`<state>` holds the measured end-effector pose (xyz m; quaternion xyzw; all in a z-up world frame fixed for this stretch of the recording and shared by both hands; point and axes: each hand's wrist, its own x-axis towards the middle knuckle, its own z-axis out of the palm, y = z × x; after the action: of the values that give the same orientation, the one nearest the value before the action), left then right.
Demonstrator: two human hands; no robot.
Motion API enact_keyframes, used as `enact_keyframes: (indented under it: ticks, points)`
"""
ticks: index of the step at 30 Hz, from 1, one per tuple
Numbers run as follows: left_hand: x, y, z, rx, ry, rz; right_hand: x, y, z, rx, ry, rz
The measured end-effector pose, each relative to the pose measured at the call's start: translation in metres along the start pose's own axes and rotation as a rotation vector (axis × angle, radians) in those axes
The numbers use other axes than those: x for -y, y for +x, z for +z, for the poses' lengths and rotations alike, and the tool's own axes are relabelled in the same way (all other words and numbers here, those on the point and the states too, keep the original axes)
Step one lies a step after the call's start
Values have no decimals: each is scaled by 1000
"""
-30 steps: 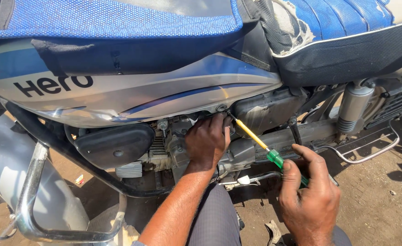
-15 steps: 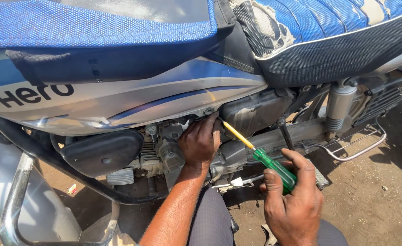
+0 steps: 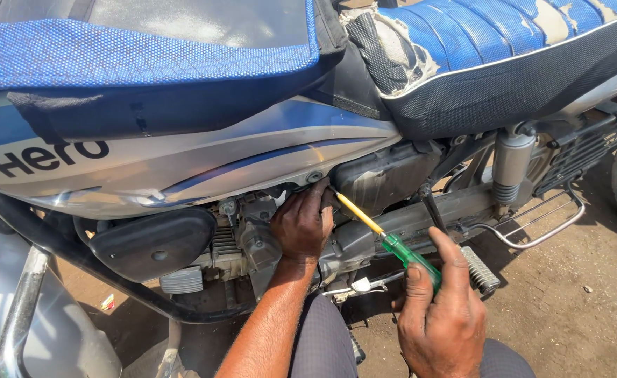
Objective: Removing a side panel and an air filter from a motorcycle using a screwdriver.
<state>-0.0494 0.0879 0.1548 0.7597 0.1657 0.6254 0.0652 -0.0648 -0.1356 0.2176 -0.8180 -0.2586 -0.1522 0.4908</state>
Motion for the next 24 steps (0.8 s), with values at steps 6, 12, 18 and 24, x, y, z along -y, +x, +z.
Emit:
enact_keyframes:
  ticks: [6,12,18,24]
  points:
    - [-1,1,0,-19,-3,48,-1,2,-23,-113,-21,-266]
    - [0,-5,3,51,-13,32,-40,-7,-65,-85,110,-51]
    - [-1,-8,11,-20,-45,-9,-149,-35,-83,-92,61,211]
    - [2,-8,8,1,-53,38,-216,-47,-72,122,-227,383]
